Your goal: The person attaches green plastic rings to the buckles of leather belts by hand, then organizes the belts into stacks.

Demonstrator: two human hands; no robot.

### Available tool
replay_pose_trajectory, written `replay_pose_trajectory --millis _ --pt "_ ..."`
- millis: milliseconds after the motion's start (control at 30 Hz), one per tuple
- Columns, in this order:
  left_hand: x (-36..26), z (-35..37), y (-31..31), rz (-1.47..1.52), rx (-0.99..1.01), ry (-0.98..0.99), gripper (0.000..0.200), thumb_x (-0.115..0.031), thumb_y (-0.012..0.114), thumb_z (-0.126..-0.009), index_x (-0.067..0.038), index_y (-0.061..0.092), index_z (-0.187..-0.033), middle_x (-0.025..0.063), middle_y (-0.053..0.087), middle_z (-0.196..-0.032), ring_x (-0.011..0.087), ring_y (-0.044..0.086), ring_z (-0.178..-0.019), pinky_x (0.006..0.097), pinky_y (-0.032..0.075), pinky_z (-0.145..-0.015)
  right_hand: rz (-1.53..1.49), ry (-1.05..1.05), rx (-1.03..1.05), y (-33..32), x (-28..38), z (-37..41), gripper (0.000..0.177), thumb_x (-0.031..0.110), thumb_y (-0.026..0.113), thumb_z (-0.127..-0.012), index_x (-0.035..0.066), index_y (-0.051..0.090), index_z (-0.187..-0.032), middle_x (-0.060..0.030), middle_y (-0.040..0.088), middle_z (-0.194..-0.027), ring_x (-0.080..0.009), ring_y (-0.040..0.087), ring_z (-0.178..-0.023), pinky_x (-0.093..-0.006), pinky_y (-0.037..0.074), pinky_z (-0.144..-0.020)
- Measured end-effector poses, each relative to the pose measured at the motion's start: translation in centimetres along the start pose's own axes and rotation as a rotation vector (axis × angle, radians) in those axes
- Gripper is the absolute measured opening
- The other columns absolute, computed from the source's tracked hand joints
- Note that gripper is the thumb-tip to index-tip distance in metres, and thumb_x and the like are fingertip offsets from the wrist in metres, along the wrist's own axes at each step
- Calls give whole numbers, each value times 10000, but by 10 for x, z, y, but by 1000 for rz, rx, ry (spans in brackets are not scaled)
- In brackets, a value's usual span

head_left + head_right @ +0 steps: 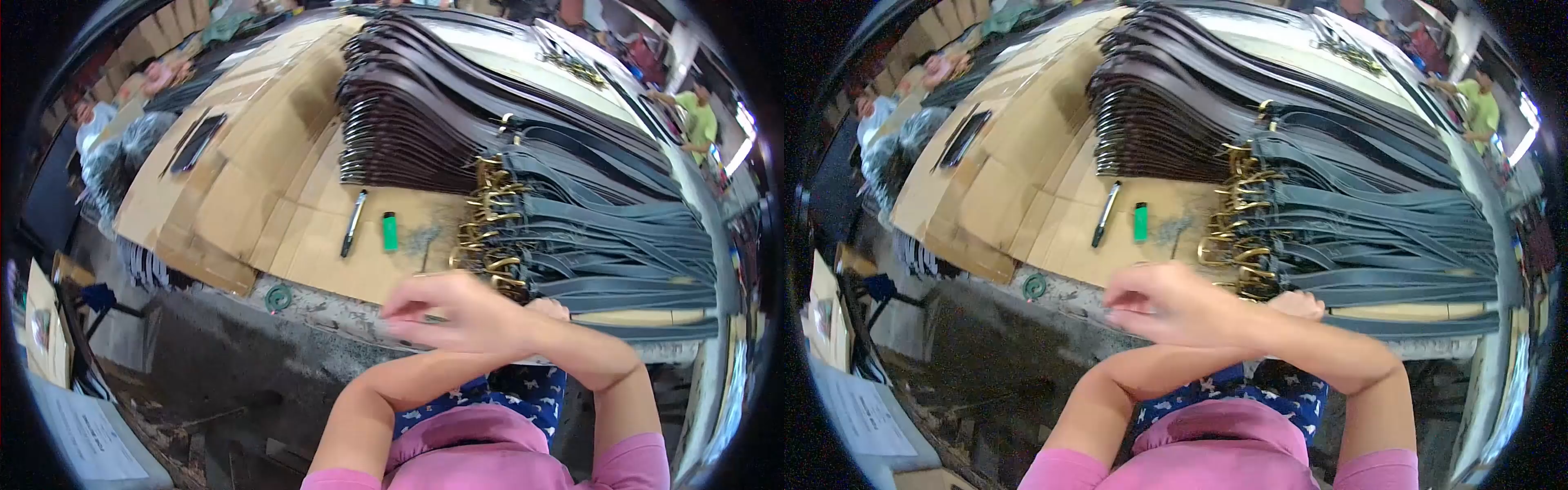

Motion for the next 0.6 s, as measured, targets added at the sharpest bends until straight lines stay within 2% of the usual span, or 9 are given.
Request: replay_pose_trajectory --millis 67,100,200,300,367,400,433,500,600 --pt "-1 -3 -2 -16 17 1 335 -82 762 -679 15 635 -974 163 686 -904 320 688 -907 399 552 -818 -38 46 -205 -41 9 59 141 75 667 -914 -9 662 -1027 -78 694 -900 -129 675 -857 -285 547 -763" --pt "-1 -4 -4 -22 24 -1 336 -81 764 -677 17 635 -971 164 687 -902 321 689 -905 400 553 -818 -174 103 -366 -60 5 93 134 52 669 -906 -13 667 -1023 -76 692 -912 -142 676 -863 -287 548 -769" --pt "4 -10 -8 -18 42 -14 337 -79 771 -672 22 633 -963 165 689 -894 324 693 -900 402 556 -816 -266 243 -883 -94 -30 203 71 17 633 -924 -33 654 -969 -84 692 -899 -141 675 -865 -279 541 -792" --pt "11 -7 -8 43 -27 -24 430 -130 785 -651 56 599 -991 212 661 -923 381 647 -963 446 533 -815 -302 373 -1240 -84 -62 290 109 115 629 -951 12 628 -987 -72 681 -928 -137 646 -819 -290 519 -795" --pt "8 -4 -11 45 -7 -28 455 -131 754 -669 60 548 -1026 232 635 -932 416 631 -932 478 516 -806 -427 390 -1367 -63 -89 328 119 118 629 -952 13 624 -1008 -78 680 -928 -141 641 -823 -289 519 -797" --pt "8 -4 -11 59 30 -34 436 -135 742 -680 57 543 -1017 239 631 -938 421 628 -928 483 512 -802 -601 364 -1386 -48 -101 339 128 123 631 -951 9 626 -1009 -87 680 -926 -152 649 -816 -298 525 -784" --pt "9 -5 -13 72 64 -44 418 -139 730 -692 54 537 -1008 246 627 -945 426 625 -924 488 508 -797 -774 352 -1356 -34 -110 343 168 135 632 -958 -21 632 -1019 -120 696 -931 -192 684 -874 -333 557 -845" --pt "6 -4 -22 105 99 -54 388 -148 706 -711 42 529 -999 247 624 -961 425 623 -927 492 501 -785 -1063 376 -1233 -11 -118 335 247 150 616 -966 -69 608 -1080 -195 690 -1013 -274 692 -977 -392 565 -905" --pt "0 0 -34 160 104 -44 382 -166 689 -730 27 526 -1016 234 627 -965 424 623 -933 498 495 -780 -1351 302 -1113 0 -117 309 449 242 564 -1001 -121 500 -1257 -287 609 -1205 -360 643 -1109 -423 534 -982"
Point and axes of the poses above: each hand's wrist, its own z-axis away from the middle knuckle, its own y-axis out of the palm, x = y × z, the point moved 7 cm from there along -z, towards the middle knuckle
